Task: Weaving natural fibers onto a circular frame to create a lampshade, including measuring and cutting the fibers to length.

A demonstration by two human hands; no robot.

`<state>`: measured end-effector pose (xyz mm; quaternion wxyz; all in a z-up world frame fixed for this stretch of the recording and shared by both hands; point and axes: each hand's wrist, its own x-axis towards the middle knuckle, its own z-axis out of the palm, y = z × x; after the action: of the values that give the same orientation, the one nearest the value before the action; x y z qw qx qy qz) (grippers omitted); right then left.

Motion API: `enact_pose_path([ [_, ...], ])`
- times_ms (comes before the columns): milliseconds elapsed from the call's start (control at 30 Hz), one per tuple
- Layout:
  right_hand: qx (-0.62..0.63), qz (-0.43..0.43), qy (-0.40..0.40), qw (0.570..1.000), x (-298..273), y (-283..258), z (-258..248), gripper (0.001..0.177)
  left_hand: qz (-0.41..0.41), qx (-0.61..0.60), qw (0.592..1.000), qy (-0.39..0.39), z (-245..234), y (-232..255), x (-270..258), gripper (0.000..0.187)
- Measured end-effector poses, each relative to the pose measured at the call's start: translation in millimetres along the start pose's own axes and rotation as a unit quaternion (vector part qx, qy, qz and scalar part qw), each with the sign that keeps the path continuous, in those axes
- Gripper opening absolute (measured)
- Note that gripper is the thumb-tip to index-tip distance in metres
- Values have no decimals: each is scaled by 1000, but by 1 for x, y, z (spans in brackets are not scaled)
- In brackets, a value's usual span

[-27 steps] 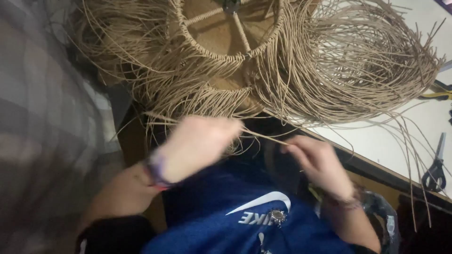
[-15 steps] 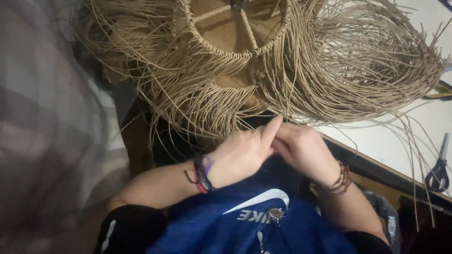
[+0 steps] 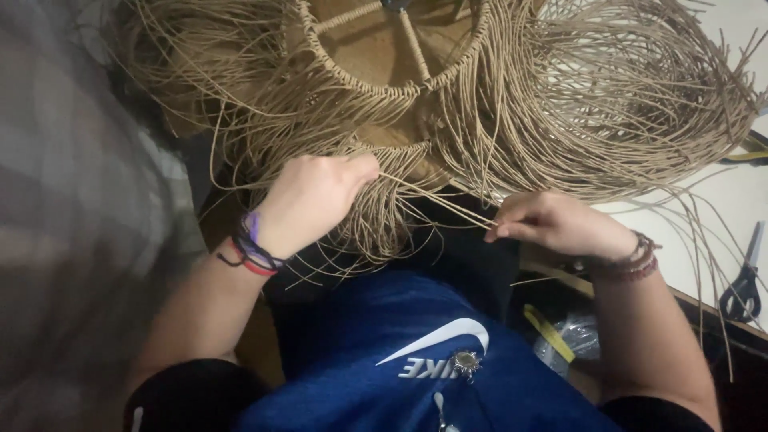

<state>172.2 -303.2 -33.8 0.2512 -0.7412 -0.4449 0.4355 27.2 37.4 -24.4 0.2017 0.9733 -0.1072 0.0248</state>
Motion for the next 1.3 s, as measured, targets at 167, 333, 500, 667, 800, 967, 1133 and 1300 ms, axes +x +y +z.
enact_pose_path([
  [167,-4,58,-33,998,3,1,-11,25,-11,-31,999,-40,-5,-5,9,19],
  [333,-146,19,77,986,-8,7,1,23,-19,-68,996,-58,-12,-4,9,10],
  [500,-293,70,156,941,-17,-25,20,20,-61,-133,986,-74,-27,2,4,22],
  [667,-309,33,194,931,-19,19,42,14,-51,-135,987,-64,-28,-3,-1,22],
  [800,-278,-62,245,927,-18,46,38,10,-91,-262,953,-121,-30,5,-13,32],
  [967,-157,-157,250,942,-14,37,-7,15,-4,-448,866,-224,-15,51,-33,40],
  [1133,-97,-134,345,924,30,-10,-39,18,-24,-168,961,217,17,52,-9,41],
  [1300,-125,-162,428,880,120,-10,-46,19,28,-21,942,333,54,45,39,26],
])
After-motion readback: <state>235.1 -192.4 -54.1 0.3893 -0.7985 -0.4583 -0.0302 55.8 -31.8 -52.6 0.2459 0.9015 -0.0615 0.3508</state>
